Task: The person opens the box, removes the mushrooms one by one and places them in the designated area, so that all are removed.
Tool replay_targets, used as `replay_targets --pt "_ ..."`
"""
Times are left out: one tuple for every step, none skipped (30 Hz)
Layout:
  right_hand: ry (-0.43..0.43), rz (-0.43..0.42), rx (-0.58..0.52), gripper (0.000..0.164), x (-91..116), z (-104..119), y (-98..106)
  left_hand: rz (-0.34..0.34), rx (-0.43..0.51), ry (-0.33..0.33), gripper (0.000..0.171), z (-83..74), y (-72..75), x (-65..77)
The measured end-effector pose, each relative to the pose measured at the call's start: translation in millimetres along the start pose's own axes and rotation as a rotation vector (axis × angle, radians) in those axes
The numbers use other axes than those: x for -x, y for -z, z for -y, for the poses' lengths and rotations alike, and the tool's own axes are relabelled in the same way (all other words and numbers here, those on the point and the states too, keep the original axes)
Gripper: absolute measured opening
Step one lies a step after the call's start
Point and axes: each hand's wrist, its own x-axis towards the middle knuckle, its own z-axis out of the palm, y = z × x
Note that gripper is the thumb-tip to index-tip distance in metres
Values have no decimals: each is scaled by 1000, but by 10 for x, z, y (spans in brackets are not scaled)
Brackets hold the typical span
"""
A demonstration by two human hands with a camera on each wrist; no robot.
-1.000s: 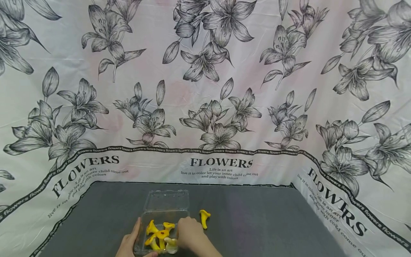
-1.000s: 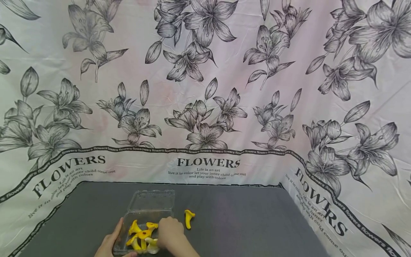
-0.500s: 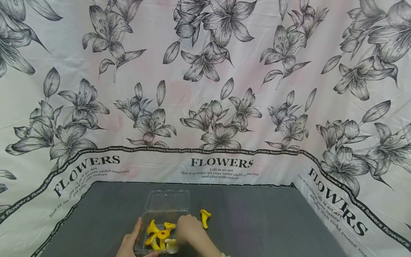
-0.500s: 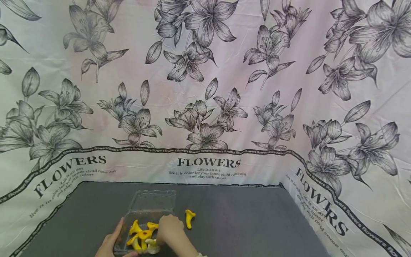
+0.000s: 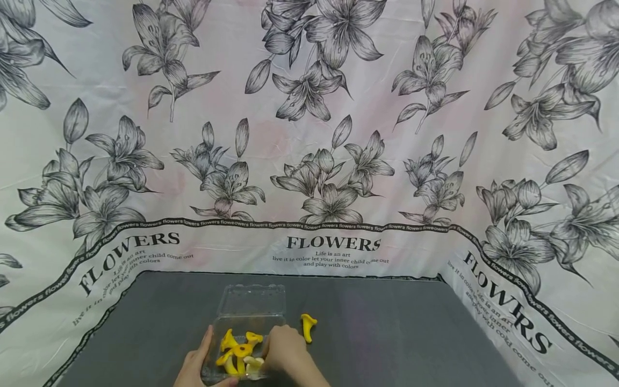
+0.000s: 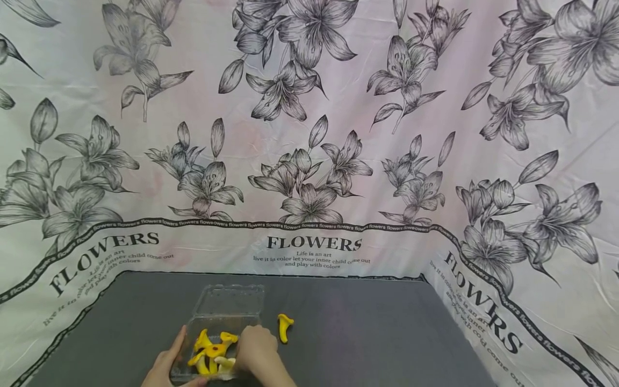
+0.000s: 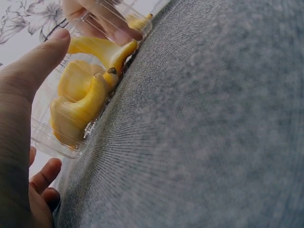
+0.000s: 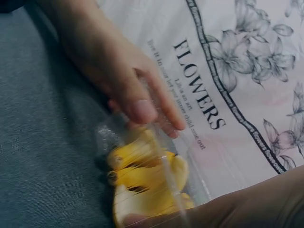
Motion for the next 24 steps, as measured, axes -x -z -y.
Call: replay_targets --pt "5 4 8 14 1 1 -7 0 -2 4 120 -5 0 -4" --pt "9 9 16 14 0 2 -15 -1 -6 4 121 -9 -1 -6" --pt "11 13 21 14 0 4 -21 -2 -10 2 121 -9 -1 -8" --pt "14 16 23 13 -2 3 -29 -5 -13 -4 120 -5 1 -9" --pt "17 20 20 13 -3 0 -34 -7 -14 -12 120 -1 2 -8" --pt "18 25 15 13 -5 -5 -37 -9 -16 -17 120 1 2 -6" --pt "22 26 4 12 -5 -13 -39 -10 -16 -22 119 4 1 -5" --pt "28 25 -5 11 -6 -26 -44 -11 -14 -31 119 10 -1 -4" --pt "34 25 -16 10 -5 -41 -47 -14 -10 -44 118 13 -3 -3" --pt "41 25 -31 9 -6 -54 -49 -13 2 -58 117 18 -3 -4" --pt "47 23 -41 8 -7 -70 -52 -15 8 -66 116 23 -3 -2" --pt "54 17 -53 8 -6 -88 -56 -15 13 -71 116 26 -4 -1" --pt "65 7 -64 8 -5 -108 -64 -16 20 -76 116 30 -6 0" --pt "72 2 -75 8 -5 -129 -69 -17 26 -86 115 35 -7 0" --pt "83 -5 -90 8 -2 -150 -76 -19 32 -95 115 38 -7 3" --pt "97 -12 -111 8 2 -169 -82 -19 36 -102 115 42 -8 3" --pt "114 -20 -133 8 5 -190 -93 -23 33 -104 114 46 -8 5" --pt "135 -28 -161 8 7 -213 -103 -24 35 -115 114 50 -8 3" --pt "155 -36 -192 7 9 -234 -115 -26 39 -127 114 55 -6 2" --pt "173 -45 -224 7 9 -254 -125 -28 42 -145 113 58 -3 -2" --pt "192 -53 -258 6 10 -274 -136 -28 46 -153 113 62 -2 -6" --pt "209 -64 -291 7 5 -295 -148 -26 50 -158 112 65 0 -11" --pt "220 -75 -323 6 2 -317 -160 -27 54 -162 112 66 1 -15" --pt "229 -85 -350 6 -4 -334 -170 -29 56 -164 112 67 4 -18"
